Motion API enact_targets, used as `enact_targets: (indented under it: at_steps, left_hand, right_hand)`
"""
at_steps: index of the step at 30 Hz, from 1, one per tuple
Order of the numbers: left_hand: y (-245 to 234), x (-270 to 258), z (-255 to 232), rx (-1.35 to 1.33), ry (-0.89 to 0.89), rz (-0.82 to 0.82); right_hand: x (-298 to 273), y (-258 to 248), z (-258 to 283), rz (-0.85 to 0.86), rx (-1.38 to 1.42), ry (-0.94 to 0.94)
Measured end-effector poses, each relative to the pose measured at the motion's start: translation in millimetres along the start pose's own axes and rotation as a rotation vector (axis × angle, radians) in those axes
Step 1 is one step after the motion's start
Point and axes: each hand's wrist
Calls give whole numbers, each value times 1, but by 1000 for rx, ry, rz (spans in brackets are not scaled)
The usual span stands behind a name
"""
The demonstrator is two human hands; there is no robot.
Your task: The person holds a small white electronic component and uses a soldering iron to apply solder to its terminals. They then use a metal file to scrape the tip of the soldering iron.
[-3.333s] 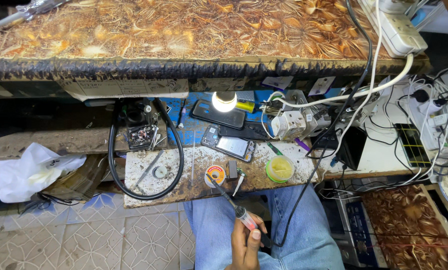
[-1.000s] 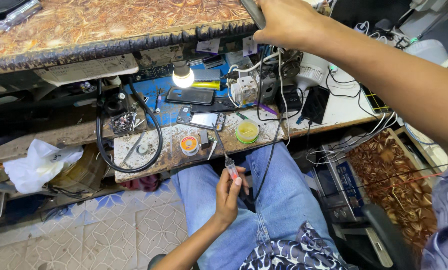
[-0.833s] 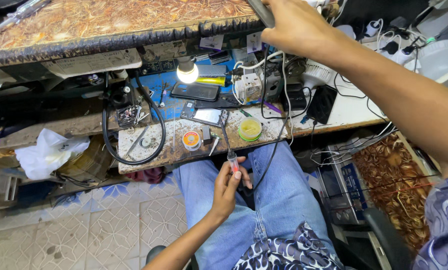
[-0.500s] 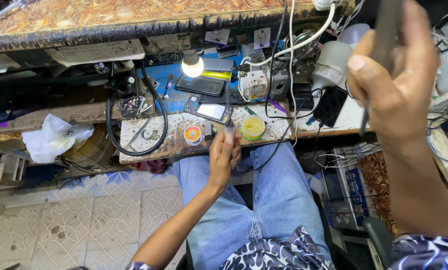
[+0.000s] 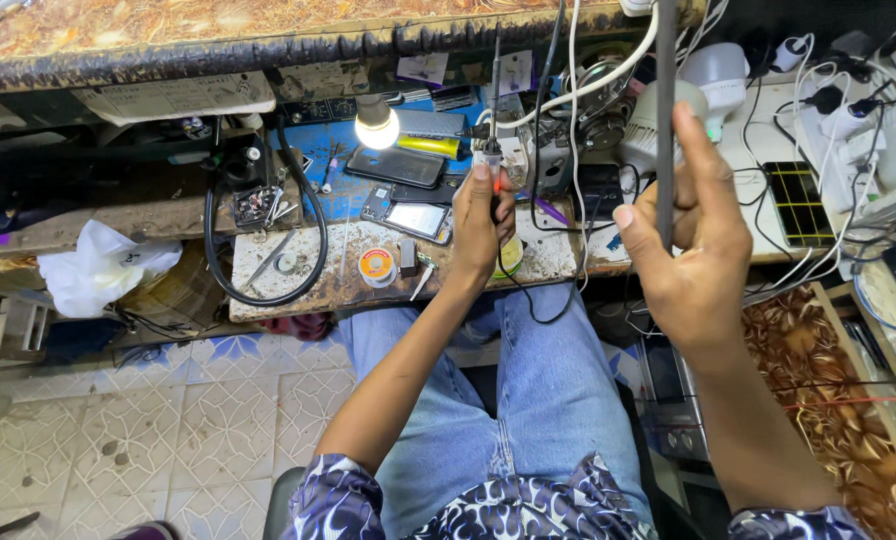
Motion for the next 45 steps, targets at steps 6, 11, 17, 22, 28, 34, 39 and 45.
enact_targets:
  at_steps: [6, 11, 17, 22, 28, 34, 39, 45]
  left_hand:
    - [3, 12, 6, 38, 70, -45]
    - [-2, 20, 11, 65, 109, -42]
    - [-6, 29, 14, 67, 187, -2]
    - [-9, 35, 15, 31, 157, 17]
    - [-9, 35, 20, 2, 159, 38]
    - [-5, 33, 18, 5, 169, 61]
    - [-13, 39, 25, -83, 116, 74]
    - [-8, 32, 15, -34, 136, 69]
  right_hand:
    - [1, 21, -9, 58, -30, 47]
    - [2, 28, -15, 130, -141, -19]
    - [-3, 42, -29, 196, -179, -84]
    - [-4, 52, -41, 218, -268, -163]
    - [25, 72, -51, 201, -530, -139]
    - [65, 68, -40, 245, -385, -145]
    - [27, 60, -20, 174, -336, -164]
    - [10, 83, -45, 208, -809, -80]
Point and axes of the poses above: each hand's wrist, its own x-axis towards the middle knuckle, its own y-axis out of the palm, z = x × y, and after that the axes turned 5 degrees about -y, right-handed
